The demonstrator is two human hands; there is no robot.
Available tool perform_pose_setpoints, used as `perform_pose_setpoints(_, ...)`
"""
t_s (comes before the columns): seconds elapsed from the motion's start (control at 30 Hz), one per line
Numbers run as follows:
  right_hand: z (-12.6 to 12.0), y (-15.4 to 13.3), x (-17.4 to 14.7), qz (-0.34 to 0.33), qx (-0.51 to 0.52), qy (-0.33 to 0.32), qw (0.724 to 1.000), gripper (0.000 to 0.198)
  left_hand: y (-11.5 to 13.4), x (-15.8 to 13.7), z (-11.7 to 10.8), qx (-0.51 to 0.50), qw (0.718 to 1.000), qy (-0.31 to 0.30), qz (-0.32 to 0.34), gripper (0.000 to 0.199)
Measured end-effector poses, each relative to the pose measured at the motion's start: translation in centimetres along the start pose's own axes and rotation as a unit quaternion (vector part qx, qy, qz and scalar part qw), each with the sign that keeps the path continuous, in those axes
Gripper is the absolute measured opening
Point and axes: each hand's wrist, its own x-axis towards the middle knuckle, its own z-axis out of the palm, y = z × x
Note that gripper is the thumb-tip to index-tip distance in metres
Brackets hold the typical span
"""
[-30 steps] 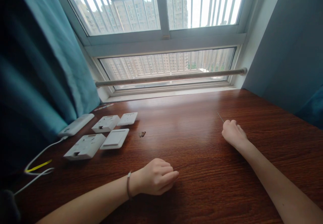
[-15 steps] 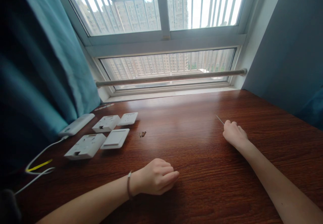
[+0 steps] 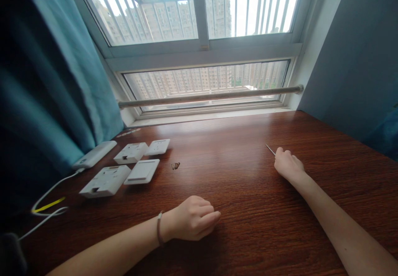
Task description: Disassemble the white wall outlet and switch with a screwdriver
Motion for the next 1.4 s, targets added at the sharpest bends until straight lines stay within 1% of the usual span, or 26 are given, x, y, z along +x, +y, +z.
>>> perform_pose_setpoints(0.3, 0.1, -0.1, -0.1, -0.001, -0.007, 0.019, 1.000, 0.027, 0.0, -0.1, 0.2, 0.001, 1.000, -0.001, 0.001, 0.017)
perform_pose_setpoints(0.47, 0.1, -0.2, -0.3, 0.000, -0.016, 0.036, 0.999, 0.034, 0.0, -0.1, 0.1, 0.000, 1.000, 0.004, -0.002, 0.017)
perform_pose_setpoints(0.5, 0.2, -0.2, -0.2, -0.002, -0.018, 0.049, 0.999, 0.036, 0.0, 0.0, 0.1, -0.001, 1.000, 0.004, -0.003, 0.017)
perform_pose_setpoints(0.57, 0.5, -0.4, -0.1, -0.028, -0.010, 0.100, 0.995, 0.038, 0.0, 0.0, 0.0, -0.001, 1.000, 0.004, -0.004, 0.018)
perform_pose_setpoints(0.67, 0.9, -1.3, 0.0, -0.122, 0.062, 0.192, 0.972, 0.038, 0.0, 0.0, -0.1, 0.002, 1.000, 0.005, 0.002, 0.017)
perform_pose_setpoints(0.7, 0.9, -1.9, -0.2, -0.158, 0.101, 0.208, 0.960, 0.037, 0.0, 0.0, -0.1, 0.004, 1.000, 0.006, 0.006, 0.016)
perform_pose_setpoints(0.73, 0.9, -2.5, -0.6, -0.191, 0.143, 0.210, 0.948, 0.035, 0.0, 0.1, -0.1, 0.007, 1.000, 0.006, 0.009, 0.016)
perform_pose_setpoints(0.8, 0.8, -4.1, -1.8, -0.247, 0.226, 0.179, 0.925, 0.031, 0.3, 0.2, -0.2, 0.009, 1.000, 0.007, 0.012, 0.017)
perform_pose_setpoints(0.87, 0.5, -5.7, -3.5, -0.291, 0.302, 0.118, 0.900, 0.028, 0.6, 0.1, -0.5, 0.011, 1.000, 0.007, 0.013, 0.017)
perform_pose_setpoints(0.93, 0.2, -7.3, -5.2, -0.313, 0.379, 0.053, 0.869, 0.026, 0.7, -0.2, -1.1, 0.018, 1.000, 0.006, 0.013, 0.015)
perform_pose_setpoints(0.97, 0.0, -8.2, -6.0, -0.318, 0.422, 0.015, 0.849, 0.025, 0.7, -0.7, -1.5, 0.025, 1.000, 0.007, 0.011, 0.013)
perform_pose_setpoints(1.03, -0.3, -10.0, -7.6, -0.321, 0.508, -0.074, 0.796, 0.024, 0.2, -2.2, -2.6, 0.044, 0.999, 0.012, -0.008, 0.009)
perform_pose_setpoints(1.07, -0.5, -11.0, -8.3, -0.317, 0.550, -0.122, 0.763, 0.024, -0.3, -3.2, -3.3, 0.057, 0.998, 0.019, -0.028, 0.010)
perform_pose_setpoints(1.1, -0.6, -12.2, -9.1, -0.306, 0.592, -0.172, 0.725, 0.025, -0.9, -4.5, -3.9, 0.070, 0.995, 0.022, -0.070, 0.011)
perform_pose_setpoints(1.17, -0.7, -14.9, -10.6, -0.270, 0.655, -0.278, 0.648, 0.028, -2.4, -7.4, -5.1, 0.092, 0.979, 0.086, -0.158, 0.014)
perform_pose_setpoints(1.2, -0.8, -16.4, -11.3, -0.248, 0.679, -0.318, 0.614, 0.031, -3.3, -8.9, -5.6, 0.101, 0.964, 0.116, -0.216, 0.015)
perform_pose_setpoints(1.23, -0.9, -18.0, -12.0, -0.223, 0.698, -0.348, 0.585, 0.034, -4.2, -10.2, -6.1, 0.113, 0.941, 0.136, -0.287, 0.015)
perform_pose_setpoints(1.27, -1.0, -19.6, -12.6, -0.200, 0.712, -0.372, 0.561, 0.036, -5.1, -11.5, -6.4, 0.129, 0.909, 0.160, -0.363, 0.016)
perform_pose_setpoints(1.3, -1.2, -21.2, -13.0, -0.177, 0.729, -0.379, 0.543, 0.035, -6.0, -12.5, -6.8, 0.139, 0.867, 0.179, -0.443, 0.019)
perform_pose_setpoints(1.33, -1.3, -22.9, -13.3, -0.158, 0.742, -0.376, 0.532, 0.034, -6.8, -13.4, -7.0, 0.132, 0.831, 0.192, -0.506, 0.024)
perform_pose_setpoints(1.37, -1.5, -24.4, -13.6, -0.137, 0.752, -0.369, 0.528, 0.031, -7.5, -14.1, -7.2, 0.116, 0.802, 0.198, -0.552, 0.028)
perform_pose_setpoints(1.4, -1.7, -25.8, -13.7, -0.133, 0.758, -0.362, 0.527, 0.029, -8.0, -14.7, -7.3, 0.106, 0.780, 0.199, -0.584, 0.031)
